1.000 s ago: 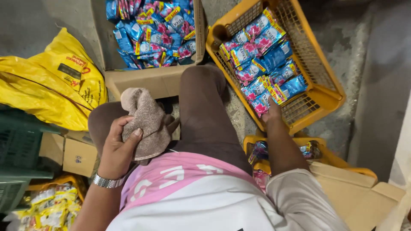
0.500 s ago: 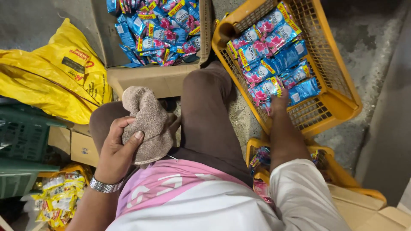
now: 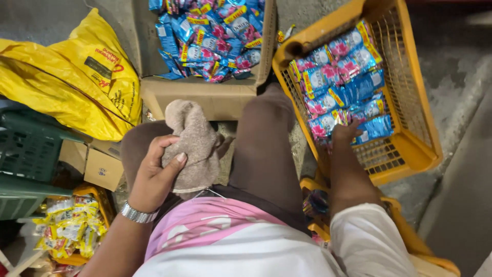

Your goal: Wiping down detergent sachets and organizing them into a basket.

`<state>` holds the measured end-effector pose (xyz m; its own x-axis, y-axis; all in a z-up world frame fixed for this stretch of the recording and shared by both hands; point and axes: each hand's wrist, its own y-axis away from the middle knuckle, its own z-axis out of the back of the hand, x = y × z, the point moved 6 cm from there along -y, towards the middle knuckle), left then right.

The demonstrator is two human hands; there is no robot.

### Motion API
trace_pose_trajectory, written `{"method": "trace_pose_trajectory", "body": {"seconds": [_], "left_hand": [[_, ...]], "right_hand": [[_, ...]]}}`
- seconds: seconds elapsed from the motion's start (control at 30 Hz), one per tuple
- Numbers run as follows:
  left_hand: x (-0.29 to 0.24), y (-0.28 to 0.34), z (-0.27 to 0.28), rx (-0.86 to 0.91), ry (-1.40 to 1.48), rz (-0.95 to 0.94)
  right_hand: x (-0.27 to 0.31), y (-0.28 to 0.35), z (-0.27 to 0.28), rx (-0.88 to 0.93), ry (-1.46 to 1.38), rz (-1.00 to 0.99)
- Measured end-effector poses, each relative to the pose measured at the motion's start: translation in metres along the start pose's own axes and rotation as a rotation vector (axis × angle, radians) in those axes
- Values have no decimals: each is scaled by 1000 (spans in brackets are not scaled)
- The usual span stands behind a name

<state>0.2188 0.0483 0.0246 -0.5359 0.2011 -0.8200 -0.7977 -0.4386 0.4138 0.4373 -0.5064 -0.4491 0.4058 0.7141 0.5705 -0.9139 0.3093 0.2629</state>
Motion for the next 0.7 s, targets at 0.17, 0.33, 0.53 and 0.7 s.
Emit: {"method": "trace_pose_trajectory", "body": {"seconds": [0.17, 0.33, 0.53, 0.7], "left_hand": [[39, -13, 0, -88, 234, 151], [93, -22, -12, -69, 341, 220], [149, -37, -31, -34, 176, 25], [177, -40, -44, 33, 231, 33]], "right_hand": [[162, -2, -63, -5, 34, 379], [308, 0, -150, 290, -241, 628], [403, 43, -267, 881, -116, 596], [404, 63, -319, 1017, 334, 547]]}}
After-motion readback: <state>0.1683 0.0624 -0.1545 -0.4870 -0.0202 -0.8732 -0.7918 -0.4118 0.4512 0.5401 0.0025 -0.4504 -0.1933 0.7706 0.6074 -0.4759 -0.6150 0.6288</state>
